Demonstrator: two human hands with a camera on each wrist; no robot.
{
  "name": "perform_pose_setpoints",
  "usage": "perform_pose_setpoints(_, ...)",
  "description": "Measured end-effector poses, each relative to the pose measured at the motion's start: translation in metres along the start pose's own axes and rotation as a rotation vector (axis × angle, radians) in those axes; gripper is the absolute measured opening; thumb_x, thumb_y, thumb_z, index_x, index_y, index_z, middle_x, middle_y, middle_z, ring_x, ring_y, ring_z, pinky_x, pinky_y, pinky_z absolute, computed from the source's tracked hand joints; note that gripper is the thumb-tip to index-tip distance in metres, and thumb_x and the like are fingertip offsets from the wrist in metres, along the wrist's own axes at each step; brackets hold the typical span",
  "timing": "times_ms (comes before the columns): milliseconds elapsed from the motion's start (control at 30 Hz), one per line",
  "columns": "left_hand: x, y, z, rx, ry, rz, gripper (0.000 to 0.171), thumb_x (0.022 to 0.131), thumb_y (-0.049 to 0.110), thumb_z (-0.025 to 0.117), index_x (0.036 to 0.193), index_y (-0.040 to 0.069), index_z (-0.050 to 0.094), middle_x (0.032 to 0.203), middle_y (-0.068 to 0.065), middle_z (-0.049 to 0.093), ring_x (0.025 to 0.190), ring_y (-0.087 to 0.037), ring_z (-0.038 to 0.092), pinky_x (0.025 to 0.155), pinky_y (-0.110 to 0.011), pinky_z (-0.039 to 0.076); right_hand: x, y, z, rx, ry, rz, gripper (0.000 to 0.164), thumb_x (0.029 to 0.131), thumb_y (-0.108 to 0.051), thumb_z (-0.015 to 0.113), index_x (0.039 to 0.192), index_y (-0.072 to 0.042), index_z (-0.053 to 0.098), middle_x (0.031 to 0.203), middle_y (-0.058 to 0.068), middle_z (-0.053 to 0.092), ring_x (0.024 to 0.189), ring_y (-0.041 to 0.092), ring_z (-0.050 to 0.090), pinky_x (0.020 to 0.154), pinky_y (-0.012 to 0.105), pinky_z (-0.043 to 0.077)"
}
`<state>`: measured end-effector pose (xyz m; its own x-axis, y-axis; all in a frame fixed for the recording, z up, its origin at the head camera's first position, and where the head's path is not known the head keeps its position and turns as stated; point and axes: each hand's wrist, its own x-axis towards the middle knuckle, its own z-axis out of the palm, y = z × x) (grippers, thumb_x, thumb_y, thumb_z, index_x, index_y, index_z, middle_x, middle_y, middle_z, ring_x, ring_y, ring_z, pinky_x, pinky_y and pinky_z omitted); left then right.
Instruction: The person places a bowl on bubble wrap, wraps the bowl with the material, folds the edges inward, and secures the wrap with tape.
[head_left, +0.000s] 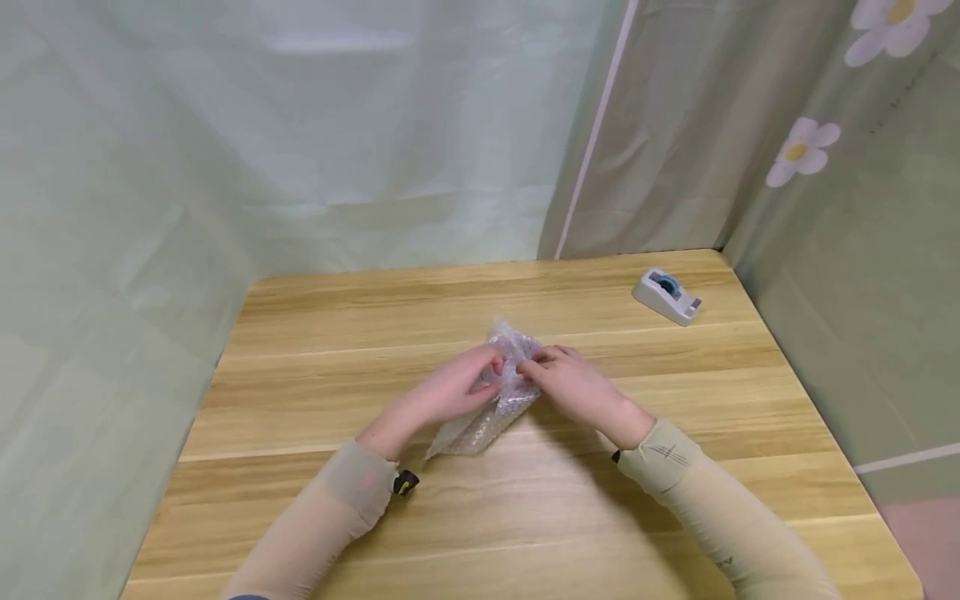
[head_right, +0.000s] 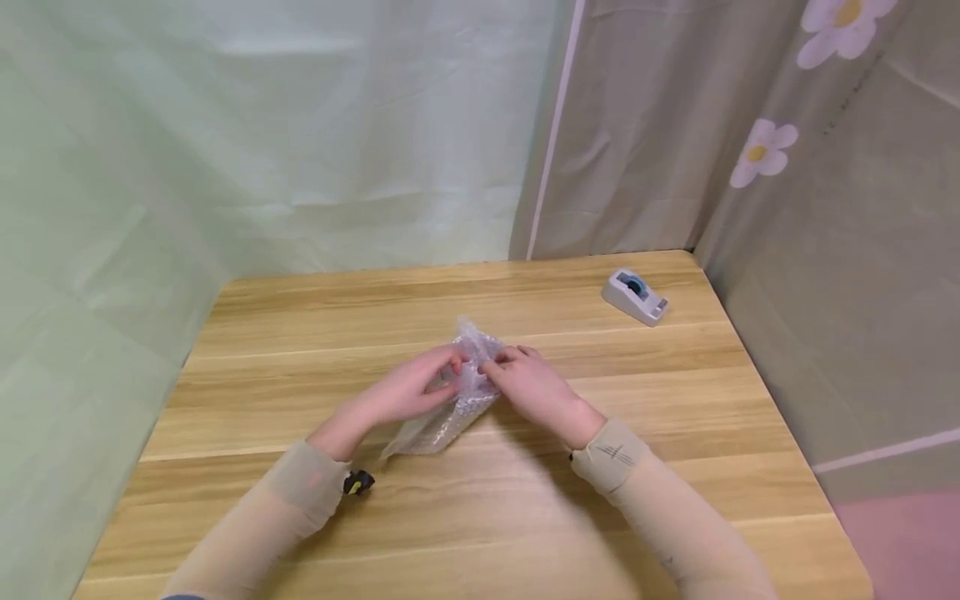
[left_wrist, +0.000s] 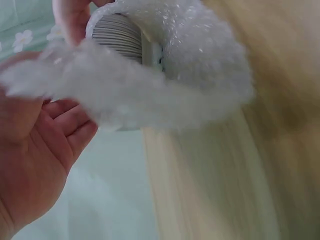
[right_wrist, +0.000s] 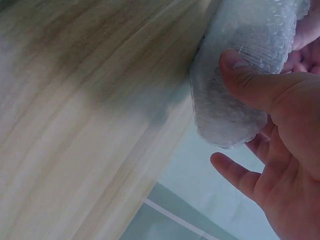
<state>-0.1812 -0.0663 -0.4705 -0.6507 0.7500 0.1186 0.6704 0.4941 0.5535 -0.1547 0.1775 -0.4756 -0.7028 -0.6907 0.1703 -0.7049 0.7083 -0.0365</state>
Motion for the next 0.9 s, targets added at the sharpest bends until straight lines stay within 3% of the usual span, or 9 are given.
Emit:
perform_pose_setpoints(133, -0.023, -0.001, -0.005, 0.011, 0.013, 0.03, 0.03, 0.09, 0.012, 0.071, 0.117, 0.011, 0.057, 0.135, -0.006, 0.058, 0.128, -0.021, 0.051, 0.111, -0.037, 0.039, 0.0, 0.001, 0.0, 0.02, -0.009, 0.009, 0.04, 0.09, -0.003, 0.069, 0.128, -0.016, 0.066, 0.109, 0.006, 0.074, 0.114, 0.031, 0.061, 0.101, 0.051, 0.046)
perform_pose_setpoints(233, -0.042, -0.003, -0.008, 0.031, 0.005, 0.056, 0.031, 0.091, 0.015, 0.07, 0.119, 0.014, 0.058, 0.147, -0.008, 0.049, 0.138, -0.023, 0.043, 0.115, -0.04, 0.032, 0.001, 0.0, 0.0, 0.047, -0.01, -0.003, 0.034, 0.089, -0.005, 0.071, 0.119, -0.021, 0.071, 0.108, 0.001, 0.074, 0.111, 0.03, 0.062, 0.099, 0.051, 0.047)
perform_pose_setpoints(467, -0.081, -0.011, -0.011, 0.1, -0.021, 0.178, 0.055, 0.083, 0.029, 0.08, 0.133, 0.013, 0.061, 0.156, -0.009, 0.037, 0.143, -0.028, 0.035, 0.114, -0.048, 0.033, 0.004, -0.003, 0.0, 0.039, -0.016, -0.045, 0.033, 0.086, -0.004, 0.073, 0.113, -0.023, 0.075, 0.107, -0.005, 0.074, 0.105, 0.026, 0.061, 0.092, 0.048, 0.05)
perform_pose_setpoints(600, -0.096, -0.02, -0.011, 0.159, -0.04, 0.224, 0.068, 0.075, 0.026, 0.086, 0.136, 0.011, 0.061, 0.158, -0.012, 0.035, 0.142, -0.034, 0.035, 0.113, -0.055, 0.032, 0.005, -0.004, -0.001, 0.031, -0.04, -0.04, 0.035, 0.086, -0.004, 0.073, 0.116, -0.023, 0.075, 0.112, -0.005, 0.073, 0.107, 0.026, 0.06, 0.091, 0.048, 0.051)
perform_pose_setpoints(767, -0.108, -0.03, -0.011, 0.268, -0.036, 0.204, 0.067, 0.071, 0.008, 0.084, 0.135, 0.013, 0.063, 0.154, -0.014, 0.04, 0.138, -0.035, 0.042, 0.11, -0.057, 0.035, 0.004, -0.004, -0.001, 0.05, -0.056, -0.019, 0.036, 0.086, -0.004, 0.072, 0.118, -0.022, 0.075, 0.114, -0.005, 0.073, 0.109, 0.026, 0.059, 0.092, 0.048, 0.05)
perform_pose_setpoints(900, -0.113, -0.032, -0.012, 0.326, -0.005, 0.211, 0.054, 0.074, 0.006, 0.083, 0.125, 0.017, 0.07, 0.148, -0.016, 0.048, 0.132, -0.034, 0.049, 0.107, -0.056, 0.04, 0.004, -0.005, -0.002, 0.058, -0.056, -0.021, 0.037, 0.086, -0.004, 0.072, 0.118, -0.022, 0.075, 0.115, -0.004, 0.072, 0.11, 0.026, 0.058, 0.09, 0.047, 0.051)
